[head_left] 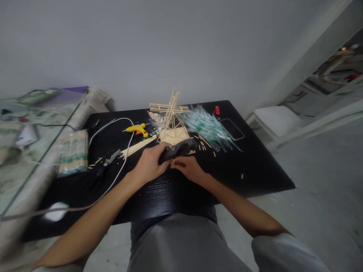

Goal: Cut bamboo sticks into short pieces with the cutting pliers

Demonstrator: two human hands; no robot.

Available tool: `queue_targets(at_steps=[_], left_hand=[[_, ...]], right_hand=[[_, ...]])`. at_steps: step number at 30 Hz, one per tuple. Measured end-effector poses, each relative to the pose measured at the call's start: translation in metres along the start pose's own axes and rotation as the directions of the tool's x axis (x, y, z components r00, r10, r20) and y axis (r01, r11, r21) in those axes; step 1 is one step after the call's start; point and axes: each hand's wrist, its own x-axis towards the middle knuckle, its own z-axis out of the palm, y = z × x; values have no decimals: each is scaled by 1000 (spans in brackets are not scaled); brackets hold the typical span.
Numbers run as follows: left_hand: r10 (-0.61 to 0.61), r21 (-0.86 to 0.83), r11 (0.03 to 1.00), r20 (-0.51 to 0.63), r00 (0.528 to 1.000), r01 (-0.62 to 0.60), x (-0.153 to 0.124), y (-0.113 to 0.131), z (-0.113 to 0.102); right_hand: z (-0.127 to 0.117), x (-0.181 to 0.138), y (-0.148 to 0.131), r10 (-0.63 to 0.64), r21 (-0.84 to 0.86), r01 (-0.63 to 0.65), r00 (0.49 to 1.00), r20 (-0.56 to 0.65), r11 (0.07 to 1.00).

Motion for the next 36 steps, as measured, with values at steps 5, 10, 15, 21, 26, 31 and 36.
queue_targets(at_steps=[5,10,15,21,26,31,36], left_hand=[[-5,-27,1000,-18,1000,4,-2,0,-2],[-69,-161,985,-17,998,65,-7,8,-9],[-224,-152,965,-45,974,215,-29,5,-19],[-393,248,892,12,919,378,-70,-28,-18],[-461,512,787,116,880,345,-79,-34,-8],[-424,588,768,170,890,254,-71,-21,-2],[-358,620,770,226,906,149,-64,-12,0]], right_hand=[[0,0,0,-47,-55,48,999,5,997],[1,-2,0,-84,-87,85,996,16,993],[2,-4,3,-95,-88,96,995,15,991],[4,-4,4,-76,-60,76,997,-8,995],[5,-7,2,16,8,-16,1000,-17,1000],[5,-8,2,54,58,-53,998,-20,997],[4,-8,1,70,37,-70,997,-11,997]])
